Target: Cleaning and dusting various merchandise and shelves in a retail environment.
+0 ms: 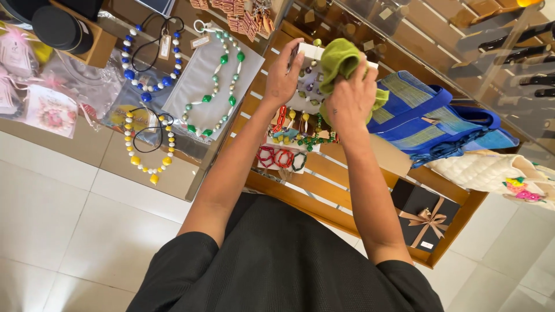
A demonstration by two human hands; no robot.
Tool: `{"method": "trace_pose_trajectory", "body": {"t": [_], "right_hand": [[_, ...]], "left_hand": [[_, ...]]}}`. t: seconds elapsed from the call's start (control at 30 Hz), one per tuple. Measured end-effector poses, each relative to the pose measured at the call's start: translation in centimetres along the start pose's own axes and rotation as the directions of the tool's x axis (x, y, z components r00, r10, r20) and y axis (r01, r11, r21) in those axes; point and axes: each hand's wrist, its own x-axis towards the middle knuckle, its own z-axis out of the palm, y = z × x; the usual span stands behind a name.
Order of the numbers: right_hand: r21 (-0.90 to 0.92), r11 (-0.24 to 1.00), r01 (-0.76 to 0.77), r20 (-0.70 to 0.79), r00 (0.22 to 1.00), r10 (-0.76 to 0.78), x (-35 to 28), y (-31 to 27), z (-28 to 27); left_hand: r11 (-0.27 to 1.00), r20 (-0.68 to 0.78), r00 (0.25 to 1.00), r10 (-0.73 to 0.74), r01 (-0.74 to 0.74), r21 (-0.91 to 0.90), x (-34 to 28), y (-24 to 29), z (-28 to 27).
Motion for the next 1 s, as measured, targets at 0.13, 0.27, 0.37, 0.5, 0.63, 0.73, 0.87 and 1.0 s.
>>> {"method": "trace_pose_trajectory", "body": {"t": [0.13, 0.27, 0.37, 0.5, 0.63, 0.73, 0.87, 1.0], "right_hand": [[0.076, 0.995, 0.058, -0.145, 0.988, -0.046, -0.1, 0.2, -1.5], [0.138, 0.988, 0.075, -0.086, 0.994, -0.063, 0.4, -0.3, -3.5], [0.224, 0.974, 0.020, -0.079, 0.997, -0.003, 1.8, -2.0, -3.2], [0.102, 0.991, 0.089, -0.097, 0.992, -0.079, 3.6, -3.9, -1.6], [0.084, 0.989, 0.123, -0.046, 0.992, -0.119, 3.0, -5.1, -1.6], [0.083, 0.990, 0.111, -0.035, 0.993, -0.108, 2.9, -4.5, -0.6], [0.082, 0.995, 0.057, 0.004, 0.998, -0.058, 2.8, -4.2, 0.0], [0.102, 0.981, 0.165, -0.094, 0.983, -0.156, 1.4, -4.0, -2.8]], "left_hand": [[1.000, 0.011, 1.000, 0.011, -0.012, 0.018, -0.2, 0.1, -0.3], [0.998, 0.034, 0.999, 0.034, -0.033, -0.046, -0.6, 0.4, -1.0], [0.950, 0.013, 0.987, 0.163, -0.153, -0.271, -0.8, -0.7, -1.1], [0.923, 0.062, 0.997, 0.048, -0.020, -0.384, -0.1, -2.5, -0.2], [0.909, 0.129, 0.979, -0.158, 0.196, -0.367, -0.3, -5.0, 0.6], [0.911, 0.099, 0.991, -0.091, 0.123, -0.394, -0.7, -1.8, -0.6], [0.939, 0.090, 0.984, -0.157, 0.177, -0.295, -0.1, -5.0, 0.6], [0.891, 0.112, 0.993, -0.029, 0.077, -0.447, -0.7, -5.1, 0.1]]}}
